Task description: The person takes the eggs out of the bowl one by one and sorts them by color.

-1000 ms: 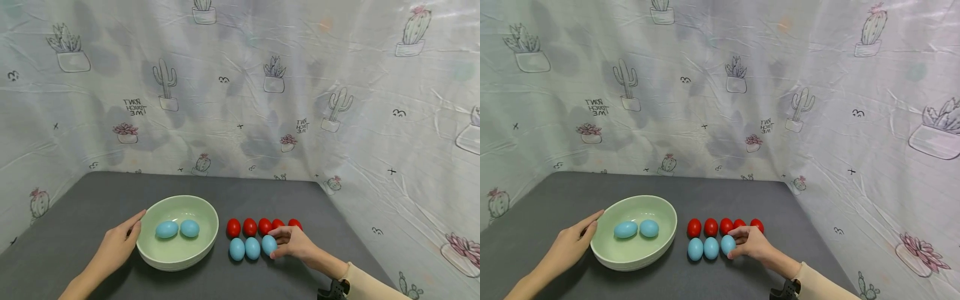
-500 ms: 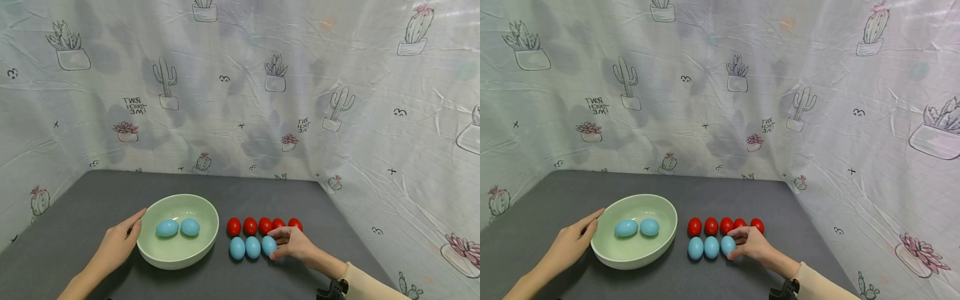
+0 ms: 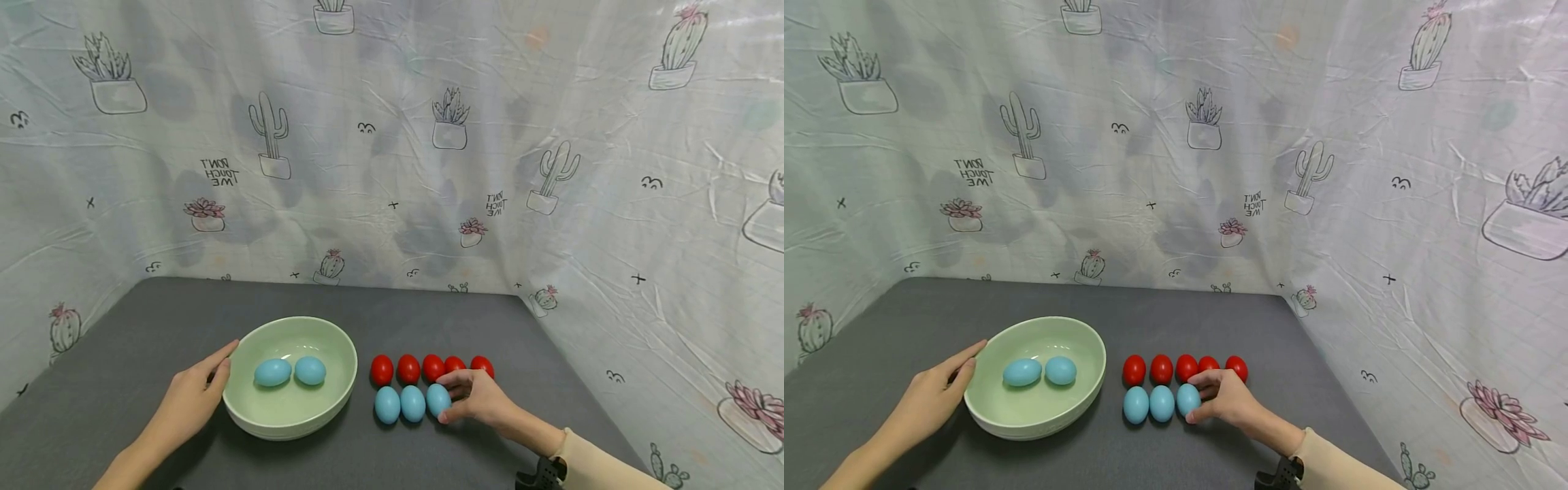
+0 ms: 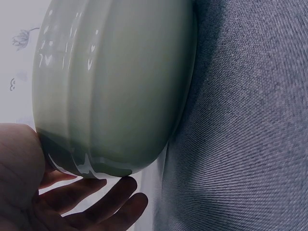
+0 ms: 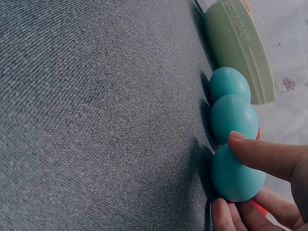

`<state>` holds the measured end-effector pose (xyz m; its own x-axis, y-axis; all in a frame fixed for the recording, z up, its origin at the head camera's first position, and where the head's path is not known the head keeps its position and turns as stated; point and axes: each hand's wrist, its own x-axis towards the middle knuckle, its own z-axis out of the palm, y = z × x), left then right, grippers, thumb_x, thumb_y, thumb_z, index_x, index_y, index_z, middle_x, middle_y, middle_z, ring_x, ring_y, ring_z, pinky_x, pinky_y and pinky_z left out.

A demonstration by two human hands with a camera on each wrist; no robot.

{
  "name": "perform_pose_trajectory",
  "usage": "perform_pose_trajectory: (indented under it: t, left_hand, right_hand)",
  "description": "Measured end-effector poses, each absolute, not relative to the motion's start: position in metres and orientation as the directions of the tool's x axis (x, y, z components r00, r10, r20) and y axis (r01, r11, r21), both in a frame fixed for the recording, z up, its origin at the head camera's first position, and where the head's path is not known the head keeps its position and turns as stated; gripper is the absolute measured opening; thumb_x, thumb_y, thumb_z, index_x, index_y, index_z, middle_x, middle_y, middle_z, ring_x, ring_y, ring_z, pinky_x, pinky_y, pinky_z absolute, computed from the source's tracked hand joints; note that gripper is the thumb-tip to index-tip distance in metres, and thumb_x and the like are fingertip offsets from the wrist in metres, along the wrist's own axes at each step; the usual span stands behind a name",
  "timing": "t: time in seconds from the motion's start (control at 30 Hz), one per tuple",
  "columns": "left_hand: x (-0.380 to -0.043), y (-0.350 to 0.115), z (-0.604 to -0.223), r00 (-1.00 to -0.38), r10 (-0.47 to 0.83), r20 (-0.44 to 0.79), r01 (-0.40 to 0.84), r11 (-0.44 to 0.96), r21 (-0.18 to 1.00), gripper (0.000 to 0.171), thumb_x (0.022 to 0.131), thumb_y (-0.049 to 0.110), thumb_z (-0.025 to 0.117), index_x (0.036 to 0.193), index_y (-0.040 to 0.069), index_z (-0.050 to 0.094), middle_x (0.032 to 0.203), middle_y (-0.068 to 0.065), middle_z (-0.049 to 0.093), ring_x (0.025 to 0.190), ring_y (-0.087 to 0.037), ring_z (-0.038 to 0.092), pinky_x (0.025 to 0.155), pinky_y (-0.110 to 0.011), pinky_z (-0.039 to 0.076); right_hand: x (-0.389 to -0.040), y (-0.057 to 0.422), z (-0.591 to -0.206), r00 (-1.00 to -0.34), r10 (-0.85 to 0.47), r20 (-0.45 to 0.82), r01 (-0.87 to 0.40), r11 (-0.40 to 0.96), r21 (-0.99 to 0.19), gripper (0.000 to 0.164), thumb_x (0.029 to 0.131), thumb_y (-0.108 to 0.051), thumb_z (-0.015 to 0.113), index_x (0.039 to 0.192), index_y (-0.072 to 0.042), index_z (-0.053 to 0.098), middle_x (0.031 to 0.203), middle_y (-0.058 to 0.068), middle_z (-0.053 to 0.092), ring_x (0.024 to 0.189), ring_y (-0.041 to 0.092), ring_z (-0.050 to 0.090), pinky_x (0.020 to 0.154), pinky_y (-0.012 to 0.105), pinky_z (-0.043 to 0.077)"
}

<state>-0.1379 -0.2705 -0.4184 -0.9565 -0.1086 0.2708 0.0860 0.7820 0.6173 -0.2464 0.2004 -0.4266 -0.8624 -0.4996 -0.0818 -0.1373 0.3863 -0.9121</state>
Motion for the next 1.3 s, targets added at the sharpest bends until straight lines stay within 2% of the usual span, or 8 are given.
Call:
perform_pose_trajectory:
  t: [0.13, 0.37, 0.57, 0.73, 0.87, 0.93, 1.17, 1.3]
  left_hand:
    - [-0.137, -0.270, -0.418, -0.959, -0.111, 0.260, 0.081, 0.774, 0.628, 0.049, 0.109, 0.027, 0.034, 0.149, -0.001, 0.039, 0.135, -0.032, 0.050, 0.063, -0.020, 0.044, 0.055, -0.035, 0.037]
    - [-0.138, -0.271, -0.417, -0.953, -0.110, 0.282, 0.088, 0.792, 0.605, 0.048, 0.108, 0.025, 0.037, 0.148, -0.002, 0.041, 0.135, -0.033, 0.050, 0.082, -0.027, 0.055, 0.062, -0.040, 0.041]
    - [-0.139, -0.272, -0.418, -0.954, -0.109, 0.280, 0.086, 0.793, 0.603, 0.048, 0.109, 0.025, 0.036, 0.148, -0.001, 0.041, 0.136, -0.032, 0.049, 0.083, -0.027, 0.055, 0.063, -0.040, 0.041]
    - [-0.138, -0.272, -0.419, -0.960, -0.104, 0.261, 0.082, 0.784, 0.616, 0.050, 0.109, 0.028, 0.035, 0.149, -0.001, 0.040, 0.136, -0.032, 0.049, 0.073, -0.023, 0.051, 0.061, -0.039, 0.040]
    - [-0.137, -0.271, -0.419, -0.959, -0.110, 0.262, 0.083, 0.773, 0.629, 0.050, 0.109, 0.028, 0.034, 0.150, 0.000, 0.039, 0.134, -0.031, 0.051, 0.060, -0.020, 0.041, 0.054, -0.035, 0.037]
    - [-0.136, -0.271, -0.420, -0.956, -0.117, 0.269, 0.084, 0.770, 0.632, 0.049, 0.109, 0.028, 0.034, 0.150, 0.001, 0.040, 0.125, -0.031, 0.057, 0.055, -0.020, 0.038, 0.052, -0.034, 0.035]
    - [-0.134, -0.268, -0.422, -0.953, -0.102, 0.285, 0.115, 0.748, 0.653, 0.049, 0.109, 0.028, 0.036, 0.148, -0.001, 0.042, 0.128, -0.031, 0.056, 0.053, -0.018, 0.037, 0.052, -0.032, 0.037]
    - [-0.135, -0.269, -0.420, -0.945, -0.113, 0.306, 0.120, 0.753, 0.647, 0.048, 0.109, 0.029, 0.036, 0.148, 0.001, 0.043, 0.087, -0.017, 0.063, 0.049, -0.017, 0.035, 0.049, -0.031, 0.035]
  right_hand:
    - [-0.246, 0.200, -0.427, -0.867, -0.492, -0.083, -0.136, 0.394, -0.909, 0.055, 0.070, -0.003, 0.088, 0.120, 0.003, 0.066, 0.103, 0.010, 0.069, 0.092, 0.028, 0.063, 0.071, 0.036, 0.053]
    - [-0.245, 0.199, -0.425, -0.857, -0.511, -0.067, -0.151, 0.373, -0.915, 0.055, 0.069, -0.002, 0.089, 0.120, 0.004, 0.066, 0.103, 0.011, 0.068, 0.091, 0.029, 0.064, 0.072, 0.037, 0.055]
    - [-0.244, 0.200, -0.422, -0.856, -0.514, -0.058, -0.174, 0.391, -0.904, 0.053, 0.070, -0.008, 0.090, 0.117, 0.000, 0.067, 0.104, 0.010, 0.068, 0.092, 0.028, 0.063, 0.073, 0.035, 0.055]
    - [-0.241, 0.205, -0.419, -0.855, -0.518, -0.042, -0.203, 0.406, -0.891, 0.053, 0.070, -0.011, 0.091, 0.116, -0.001, 0.068, 0.108, 0.009, 0.067, 0.094, 0.030, 0.062, 0.073, 0.035, 0.054]
    - [-0.240, 0.209, -0.413, -0.848, -0.529, -0.014, -0.238, 0.404, -0.883, 0.051, 0.072, -0.009, 0.089, 0.116, 0.003, 0.067, 0.111, 0.013, 0.065, 0.096, 0.033, 0.061, 0.075, 0.033, 0.054]
    - [-0.241, 0.210, -0.408, -0.847, -0.532, 0.003, -0.256, 0.403, -0.879, 0.049, 0.074, -0.010, 0.088, 0.116, 0.004, 0.067, 0.111, 0.016, 0.065, 0.097, 0.033, 0.061, 0.077, 0.032, 0.054]
    - [-0.236, 0.211, -0.394, -0.834, -0.550, 0.041, -0.307, 0.402, -0.863, 0.045, 0.080, -0.012, 0.084, 0.117, 0.004, 0.066, 0.112, 0.020, 0.064, 0.098, 0.036, 0.062, 0.076, 0.032, 0.054]
    - [-0.235, 0.197, -0.383, -0.805, -0.586, 0.094, -0.375, 0.379, -0.846, 0.042, 0.083, -0.018, 0.082, 0.118, -0.001, 0.067, 0.113, 0.019, 0.064, 0.095, 0.035, 0.064, 0.075, 0.035, 0.054]
